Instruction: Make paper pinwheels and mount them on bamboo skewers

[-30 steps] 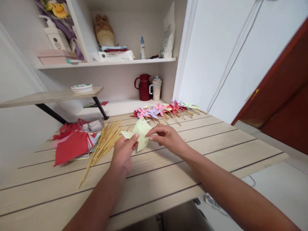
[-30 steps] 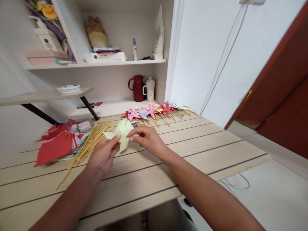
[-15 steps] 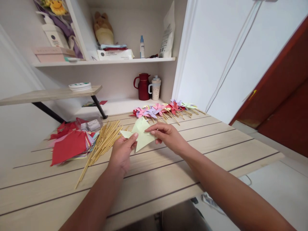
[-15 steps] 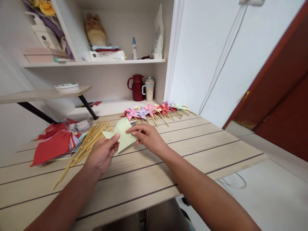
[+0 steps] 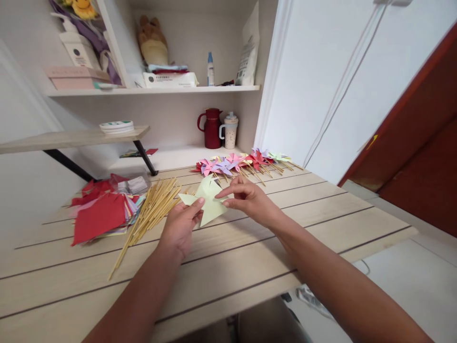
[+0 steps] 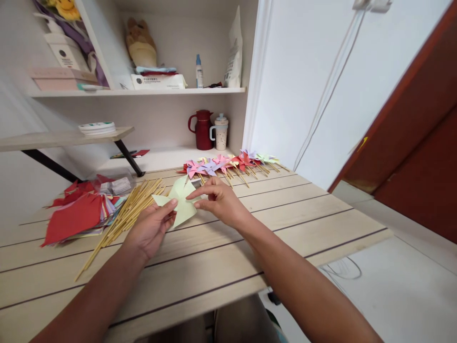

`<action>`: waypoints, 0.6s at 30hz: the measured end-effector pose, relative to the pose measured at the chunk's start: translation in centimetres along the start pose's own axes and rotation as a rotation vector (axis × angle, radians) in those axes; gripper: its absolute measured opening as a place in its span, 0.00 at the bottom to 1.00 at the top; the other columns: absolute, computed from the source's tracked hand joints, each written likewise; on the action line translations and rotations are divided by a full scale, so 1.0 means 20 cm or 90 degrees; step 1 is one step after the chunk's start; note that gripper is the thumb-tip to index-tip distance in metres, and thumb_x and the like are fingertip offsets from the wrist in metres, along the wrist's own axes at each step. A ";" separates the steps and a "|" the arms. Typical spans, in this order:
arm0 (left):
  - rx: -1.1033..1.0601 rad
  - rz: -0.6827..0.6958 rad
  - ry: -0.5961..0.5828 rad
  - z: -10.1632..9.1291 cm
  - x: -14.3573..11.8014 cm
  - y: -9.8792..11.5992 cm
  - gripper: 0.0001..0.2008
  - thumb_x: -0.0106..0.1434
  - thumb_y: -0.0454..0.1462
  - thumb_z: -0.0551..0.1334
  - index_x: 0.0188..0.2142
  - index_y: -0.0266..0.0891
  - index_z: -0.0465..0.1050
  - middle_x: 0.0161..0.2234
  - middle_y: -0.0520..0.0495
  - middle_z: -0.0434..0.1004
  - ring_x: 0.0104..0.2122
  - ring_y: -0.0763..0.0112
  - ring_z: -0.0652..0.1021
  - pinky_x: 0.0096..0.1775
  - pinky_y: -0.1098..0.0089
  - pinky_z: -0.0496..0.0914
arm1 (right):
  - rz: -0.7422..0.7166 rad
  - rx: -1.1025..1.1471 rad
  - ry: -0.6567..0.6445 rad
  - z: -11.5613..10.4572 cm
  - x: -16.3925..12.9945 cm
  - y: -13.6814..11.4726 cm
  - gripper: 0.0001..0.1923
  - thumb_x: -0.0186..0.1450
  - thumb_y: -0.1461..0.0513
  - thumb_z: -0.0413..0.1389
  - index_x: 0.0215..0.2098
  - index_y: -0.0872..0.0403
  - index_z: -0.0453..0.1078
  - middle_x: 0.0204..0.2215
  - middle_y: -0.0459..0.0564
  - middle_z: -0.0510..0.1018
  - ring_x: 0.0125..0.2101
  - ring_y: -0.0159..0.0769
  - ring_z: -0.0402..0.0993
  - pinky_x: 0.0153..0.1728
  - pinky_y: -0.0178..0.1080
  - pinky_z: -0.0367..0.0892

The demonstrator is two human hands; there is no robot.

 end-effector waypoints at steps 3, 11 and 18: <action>0.004 -0.002 -0.017 0.01 0.00 -0.01 0.20 0.44 0.37 0.79 0.36 0.33 0.81 0.35 0.43 0.83 0.31 0.73 0.78 0.35 0.74 0.72 | 0.007 -0.013 -0.019 0.01 0.00 0.00 0.09 0.61 0.62 0.67 0.39 0.43 0.83 0.31 0.45 0.64 0.32 0.34 0.62 0.39 0.41 0.64; 0.040 -0.006 -0.043 0.01 0.00 -0.02 0.22 0.42 0.40 0.79 0.35 0.31 0.80 0.33 0.44 0.82 0.29 0.75 0.76 0.34 0.72 0.69 | 0.000 0.003 -0.049 0.02 -0.01 0.00 0.04 0.60 0.60 0.68 0.35 0.44 0.83 0.33 0.45 0.62 0.36 0.35 0.65 0.41 0.40 0.66; 0.039 -0.003 -0.049 0.01 0.00 -0.03 0.21 0.41 0.40 0.80 0.33 0.32 0.80 0.31 0.44 0.81 0.28 0.73 0.76 0.35 0.71 0.69 | 0.013 -0.006 -0.016 0.04 -0.01 0.00 0.02 0.59 0.59 0.69 0.31 0.47 0.82 0.32 0.46 0.66 0.36 0.36 0.66 0.41 0.40 0.65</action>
Point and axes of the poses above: each hand's wrist, its own x-axis towards the middle knuckle, its own z-axis out of the palm, y = z × x, the point moved 3 cm from there along x, towards the middle knuckle
